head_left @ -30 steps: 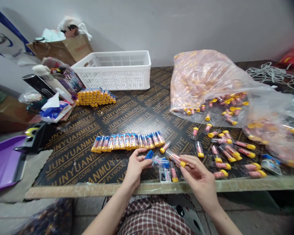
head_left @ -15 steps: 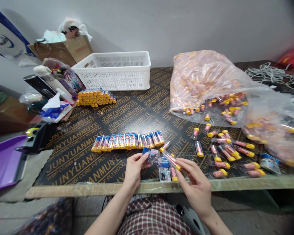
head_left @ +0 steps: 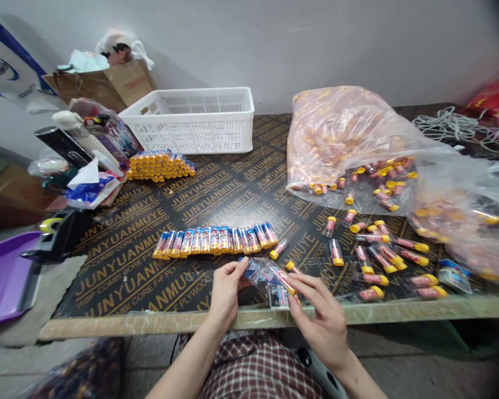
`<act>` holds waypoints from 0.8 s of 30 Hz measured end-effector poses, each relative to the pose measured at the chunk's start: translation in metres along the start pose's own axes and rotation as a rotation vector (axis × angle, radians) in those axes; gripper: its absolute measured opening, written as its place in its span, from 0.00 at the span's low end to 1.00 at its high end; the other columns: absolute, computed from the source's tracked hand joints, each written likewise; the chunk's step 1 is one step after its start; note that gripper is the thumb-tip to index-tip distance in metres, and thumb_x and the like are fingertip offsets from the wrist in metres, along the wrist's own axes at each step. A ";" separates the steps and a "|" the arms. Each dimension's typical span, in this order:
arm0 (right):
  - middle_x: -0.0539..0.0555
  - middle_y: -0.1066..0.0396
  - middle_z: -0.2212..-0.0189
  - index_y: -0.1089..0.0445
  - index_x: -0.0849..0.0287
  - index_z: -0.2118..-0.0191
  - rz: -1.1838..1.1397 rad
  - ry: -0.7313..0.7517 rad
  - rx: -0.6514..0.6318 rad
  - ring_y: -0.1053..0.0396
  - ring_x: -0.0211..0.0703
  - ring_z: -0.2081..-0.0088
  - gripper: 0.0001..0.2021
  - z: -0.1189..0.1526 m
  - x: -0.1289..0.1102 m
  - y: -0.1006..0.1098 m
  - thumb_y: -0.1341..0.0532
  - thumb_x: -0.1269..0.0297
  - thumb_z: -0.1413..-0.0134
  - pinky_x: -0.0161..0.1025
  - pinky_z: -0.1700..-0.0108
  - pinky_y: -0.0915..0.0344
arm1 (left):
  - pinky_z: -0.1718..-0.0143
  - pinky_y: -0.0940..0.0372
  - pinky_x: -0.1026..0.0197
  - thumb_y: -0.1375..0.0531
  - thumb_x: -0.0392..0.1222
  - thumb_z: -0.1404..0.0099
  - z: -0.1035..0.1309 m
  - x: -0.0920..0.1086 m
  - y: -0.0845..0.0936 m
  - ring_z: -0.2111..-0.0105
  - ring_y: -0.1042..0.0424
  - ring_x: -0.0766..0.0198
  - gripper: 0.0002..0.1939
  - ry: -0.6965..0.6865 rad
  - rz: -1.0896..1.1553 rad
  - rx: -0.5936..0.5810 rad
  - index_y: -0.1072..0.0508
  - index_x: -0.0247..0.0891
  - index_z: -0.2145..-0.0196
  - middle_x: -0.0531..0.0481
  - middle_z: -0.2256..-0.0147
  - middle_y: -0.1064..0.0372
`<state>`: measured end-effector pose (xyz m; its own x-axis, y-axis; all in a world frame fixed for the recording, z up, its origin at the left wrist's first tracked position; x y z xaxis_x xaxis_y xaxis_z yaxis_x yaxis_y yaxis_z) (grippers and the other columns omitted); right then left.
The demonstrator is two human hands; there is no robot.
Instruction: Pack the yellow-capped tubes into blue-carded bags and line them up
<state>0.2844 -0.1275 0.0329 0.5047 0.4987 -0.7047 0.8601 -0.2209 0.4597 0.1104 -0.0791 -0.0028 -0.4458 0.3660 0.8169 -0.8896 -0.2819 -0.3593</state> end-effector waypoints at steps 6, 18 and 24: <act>0.56 0.31 0.55 0.34 0.49 0.46 -0.003 0.102 -0.068 0.31 0.46 0.53 0.26 0.001 0.001 0.000 0.43 0.81 0.48 0.44 0.51 0.30 | 0.72 0.32 0.63 0.31 0.49 0.53 0.000 0.000 -0.001 0.76 0.33 0.68 0.16 -0.008 0.005 -0.022 0.25 0.32 0.77 0.51 0.78 0.30; 0.60 0.32 0.52 0.36 0.54 0.43 0.064 0.214 -0.103 0.32 0.47 0.50 0.28 0.002 0.005 0.001 0.45 0.83 0.48 0.44 0.51 0.30 | 0.74 0.32 0.64 0.31 0.49 0.54 0.000 0.000 -0.002 0.77 0.34 0.68 0.17 0.001 0.001 0.004 0.25 0.30 0.78 0.51 0.78 0.31; 0.59 0.35 0.51 0.35 0.55 0.45 -0.083 0.127 -0.202 0.33 0.45 0.50 0.24 0.005 0.008 -0.006 0.47 0.82 0.46 0.42 0.50 0.31 | 0.70 0.30 0.61 0.32 0.48 0.50 0.006 -0.001 -0.010 0.74 0.28 0.65 0.16 0.078 0.078 -0.084 0.25 0.30 0.71 0.47 0.72 0.26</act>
<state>0.2835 -0.1267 0.0220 0.4085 0.6122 -0.6771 0.8598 -0.0091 0.5105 0.1201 -0.0815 0.0027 -0.5176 0.4145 0.7485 -0.8555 -0.2380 -0.4598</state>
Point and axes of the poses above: each hand's wrist, its own z-axis away from the middle knuckle, its own y-axis out of the back of the hand, x = y × z, the point moved 2 cm from there along -z, towards the middle knuckle
